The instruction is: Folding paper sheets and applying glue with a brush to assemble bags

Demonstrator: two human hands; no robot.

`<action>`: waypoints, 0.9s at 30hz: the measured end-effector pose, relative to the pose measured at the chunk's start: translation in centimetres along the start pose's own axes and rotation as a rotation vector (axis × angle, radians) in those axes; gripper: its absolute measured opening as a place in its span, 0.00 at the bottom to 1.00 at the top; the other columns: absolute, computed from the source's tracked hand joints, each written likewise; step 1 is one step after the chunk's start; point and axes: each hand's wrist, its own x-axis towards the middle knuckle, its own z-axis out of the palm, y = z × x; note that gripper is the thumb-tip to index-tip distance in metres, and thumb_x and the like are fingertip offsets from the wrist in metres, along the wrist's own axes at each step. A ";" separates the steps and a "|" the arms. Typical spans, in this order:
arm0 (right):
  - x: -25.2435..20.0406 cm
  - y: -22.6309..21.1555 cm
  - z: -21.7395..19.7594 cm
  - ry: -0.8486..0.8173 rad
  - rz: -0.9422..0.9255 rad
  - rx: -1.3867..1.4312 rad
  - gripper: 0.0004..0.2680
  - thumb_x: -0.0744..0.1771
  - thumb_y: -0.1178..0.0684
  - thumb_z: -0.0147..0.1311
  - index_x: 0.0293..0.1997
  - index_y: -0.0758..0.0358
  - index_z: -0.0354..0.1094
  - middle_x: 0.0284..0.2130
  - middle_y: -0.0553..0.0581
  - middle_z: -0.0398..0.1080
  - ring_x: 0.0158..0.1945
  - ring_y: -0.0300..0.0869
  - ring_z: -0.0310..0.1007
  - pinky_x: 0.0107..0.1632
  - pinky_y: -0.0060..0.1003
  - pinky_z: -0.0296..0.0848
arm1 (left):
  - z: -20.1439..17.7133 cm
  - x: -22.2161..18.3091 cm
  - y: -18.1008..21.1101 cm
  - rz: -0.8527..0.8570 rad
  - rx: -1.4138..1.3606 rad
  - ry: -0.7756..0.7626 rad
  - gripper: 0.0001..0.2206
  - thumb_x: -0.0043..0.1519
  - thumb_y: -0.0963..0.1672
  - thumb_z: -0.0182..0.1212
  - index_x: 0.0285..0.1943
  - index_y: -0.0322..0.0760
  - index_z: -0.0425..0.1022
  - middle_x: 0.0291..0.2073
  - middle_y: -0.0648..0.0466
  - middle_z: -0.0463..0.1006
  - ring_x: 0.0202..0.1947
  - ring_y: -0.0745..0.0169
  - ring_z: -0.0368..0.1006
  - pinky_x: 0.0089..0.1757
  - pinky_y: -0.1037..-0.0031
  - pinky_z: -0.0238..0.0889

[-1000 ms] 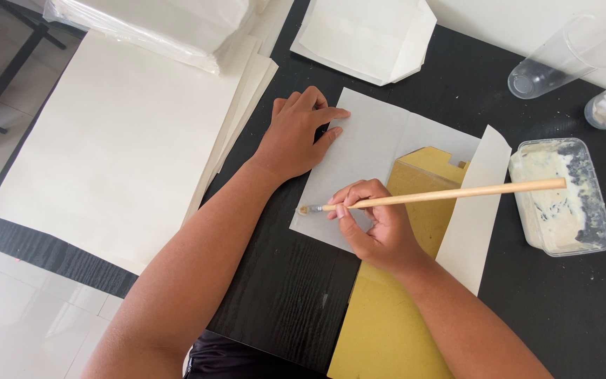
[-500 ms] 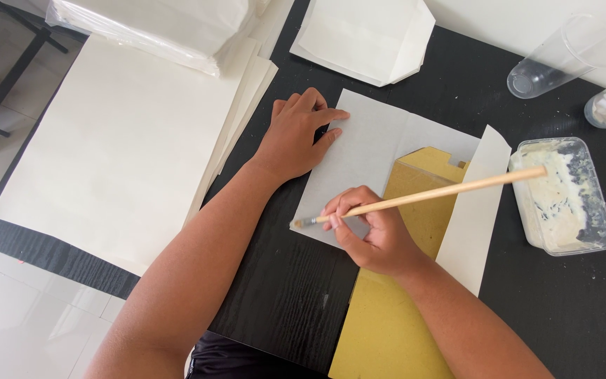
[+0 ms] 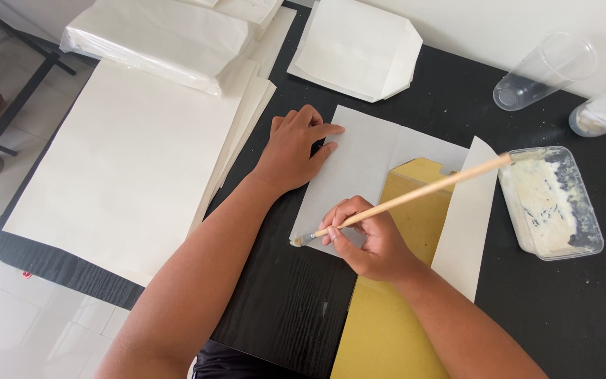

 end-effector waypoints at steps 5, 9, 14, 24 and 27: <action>0.3 0.3 -0.6 0.154 -0.020 -0.039 0.03 0.68 0.63 0.51 0.40 0.67 0.60 0.35 0.64 0.73 0.35 0.44 0.81 0.41 0.38 0.81 | 0.0 0.0 0.0 0.010 0.003 0.006 0.11 0.66 0.46 0.61 0.55 0.47 0.82 0.39 0.56 0.68 0.43 0.60 0.69 0.52 0.62 0.56; 0.4 0.3 -0.9 0.187 0.002 -0.166 0.03 0.68 0.64 0.50 0.41 0.67 0.59 0.37 0.65 0.72 0.37 0.48 0.82 0.44 0.42 0.82 | 0.0 -0.1 0.1 0.007 0.008 0.013 0.11 0.66 0.46 0.61 0.55 0.48 0.82 0.39 0.56 0.68 0.43 0.61 0.70 0.52 0.63 0.56; 0.6 0.1 -0.6 0.195 0.008 -0.201 0.03 0.68 0.64 0.49 0.41 0.68 0.58 0.38 0.65 0.71 0.39 0.48 0.82 0.45 0.42 0.82 | 0.0 -0.1 0.1 0.007 0.007 0.013 0.11 0.66 0.46 0.61 0.55 0.47 0.82 0.40 0.56 0.68 0.43 0.60 0.70 0.52 0.62 0.56; 0.1 0.3 -0.4 0.080 0.061 -0.043 0.04 0.67 0.64 0.53 0.38 0.66 0.60 0.35 0.63 0.75 0.35 0.45 0.83 0.42 0.39 0.82 | -0.1 -0.1 0.2 0.005 0.023 0.013 0.11 0.65 0.46 0.62 0.56 0.47 0.82 0.40 0.56 0.68 0.43 0.60 0.70 0.53 0.62 0.57; 0.0 0.5 -0.3 0.096 0.058 0.024 0.04 0.66 0.65 0.53 0.38 0.67 0.60 0.34 0.64 0.75 0.35 0.45 0.83 0.41 0.39 0.82 | -0.2 0.0 0.3 -0.003 0.016 0.004 0.11 0.66 0.46 0.61 0.55 0.48 0.82 0.40 0.56 0.68 0.43 0.60 0.70 0.53 0.62 0.57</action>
